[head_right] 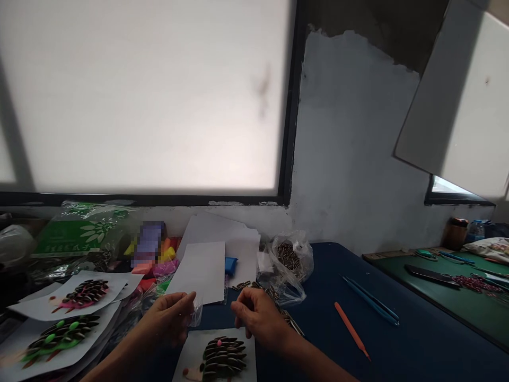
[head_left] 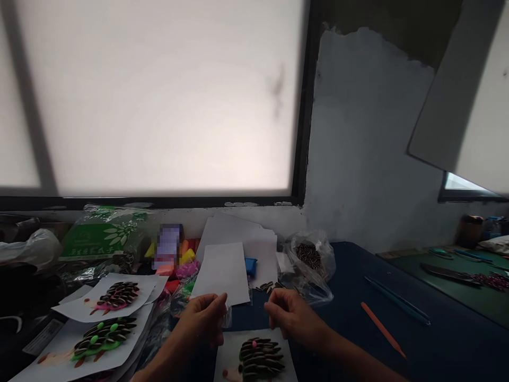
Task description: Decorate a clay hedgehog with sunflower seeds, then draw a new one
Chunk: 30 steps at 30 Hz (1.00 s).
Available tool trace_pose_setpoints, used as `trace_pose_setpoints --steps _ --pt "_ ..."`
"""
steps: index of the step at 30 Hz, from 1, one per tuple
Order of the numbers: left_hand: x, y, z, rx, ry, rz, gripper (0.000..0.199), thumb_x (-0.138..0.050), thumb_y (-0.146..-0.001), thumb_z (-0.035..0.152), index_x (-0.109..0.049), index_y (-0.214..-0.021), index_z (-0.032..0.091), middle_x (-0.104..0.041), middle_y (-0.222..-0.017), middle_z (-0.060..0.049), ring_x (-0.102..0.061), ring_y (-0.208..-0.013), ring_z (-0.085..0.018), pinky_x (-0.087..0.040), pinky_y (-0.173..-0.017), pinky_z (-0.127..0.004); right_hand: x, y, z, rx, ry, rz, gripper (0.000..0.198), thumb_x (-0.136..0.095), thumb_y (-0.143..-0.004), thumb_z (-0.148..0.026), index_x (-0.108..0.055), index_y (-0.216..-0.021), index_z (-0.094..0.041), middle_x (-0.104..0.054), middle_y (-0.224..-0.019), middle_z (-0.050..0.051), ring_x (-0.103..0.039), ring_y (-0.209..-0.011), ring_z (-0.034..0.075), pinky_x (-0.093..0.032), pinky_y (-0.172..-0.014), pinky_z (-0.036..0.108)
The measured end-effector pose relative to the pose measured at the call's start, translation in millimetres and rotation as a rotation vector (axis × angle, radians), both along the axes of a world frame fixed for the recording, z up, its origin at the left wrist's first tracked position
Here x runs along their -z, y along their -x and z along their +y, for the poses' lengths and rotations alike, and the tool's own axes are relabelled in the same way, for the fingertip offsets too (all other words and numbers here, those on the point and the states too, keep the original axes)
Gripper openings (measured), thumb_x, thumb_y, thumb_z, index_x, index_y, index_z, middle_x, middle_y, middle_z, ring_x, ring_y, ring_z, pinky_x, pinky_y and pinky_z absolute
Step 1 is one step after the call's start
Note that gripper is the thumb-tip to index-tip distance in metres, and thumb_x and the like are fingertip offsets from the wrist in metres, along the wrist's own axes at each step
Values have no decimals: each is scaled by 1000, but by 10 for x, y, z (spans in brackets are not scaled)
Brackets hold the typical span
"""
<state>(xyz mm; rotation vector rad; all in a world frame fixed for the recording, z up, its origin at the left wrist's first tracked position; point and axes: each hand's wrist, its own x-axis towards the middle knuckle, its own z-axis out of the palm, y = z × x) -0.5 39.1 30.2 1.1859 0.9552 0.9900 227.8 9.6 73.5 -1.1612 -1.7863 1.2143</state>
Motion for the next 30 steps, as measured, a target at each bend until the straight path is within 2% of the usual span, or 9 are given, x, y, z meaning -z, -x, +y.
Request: trace_pose_setpoints --steps 3,7,12,14,17,23,26,30 --pt "21 -9 -19 -13 -32 36 61 -79 -55 74 -55 -68 18 -59 -54 4 -57 -38 -11 -32 -35 -18 -4 -19 -74 26 13 -13 33 -63 -84 -49 -54 -77 -18 -59 -71 0 -50 -55 10 -43 -53 22" --pt "9 -26 -79 -14 -90 109 57 -77 -61 70 -56 -72 18 -61 -59 3 -61 -42 -13 -36 -37 -19 61 -62 -169 69 15 -55 39 -55 -89 -51 -51 -68 -18 -53 -61 -2 -44 -50 10 -35 -49 23" --pt "44 -72 -115 -53 -192 263 60 -60 -69 79 -53 -67 20 -59 -55 2 -49 -32 -11 -28 -33 -20 233 -89 -258 132 -158 -129 49 -45 -94 -54 -35 -58 -22 -32 -55 -6 -30 -51 11 -25 -48 25" --pt "68 -92 -137 -113 -266 332 59 -52 -75 78 -52 -63 21 -55 -52 3 -43 -32 -10 -28 -35 -22 285 -98 -267 162 -230 -125 43 -45 -95 -50 -39 -63 -21 -34 -59 -5 -31 -54 12 -27 -50 25" --pt "81 -107 -183 -200 -383 433 54 -49 -81 70 -53 -60 21 -53 -52 2 -46 -42 -13 -32 -44 -24 313 -127 -235 188 -310 -115 29 -46 -95 -41 -51 -75 -20 -46 -66 -2 -40 -58 14 -33 -54 26" --pt "54 -103 -228 -209 -501 609 34 -50 -81 51 -62 -69 22 -60 -60 0 -52 -54 -18 -36 -52 -27 306 -162 -137 205 -333 -136 23 -48 -94 -35 -63 -87 -19 -60 -80 5 -53 -68 18 -40 -59 27" --pt "78 -91 -216 -220 -540 674 31 -46 -83 47 -61 -71 22 -63 -62 -1 -55 -56 -19 -38 -54 -28 354 -139 -130 204 -306 -111 29 -49 -94 -39 -60 -77 -19 -56 -71 2 -49 -63 16 -37 -55 26" --pt "131 -68 -189 -211 -572 733 34 -40 -88 45 -60 -75 22 -65 -65 -2 -58 -57 -20 -39 -54 -27 429 -136 -104 214 -320 -92 38 -47 -95 -46 -48 -67 -20 -42 -60 -3 -36 -54 13 -31 -49 24"
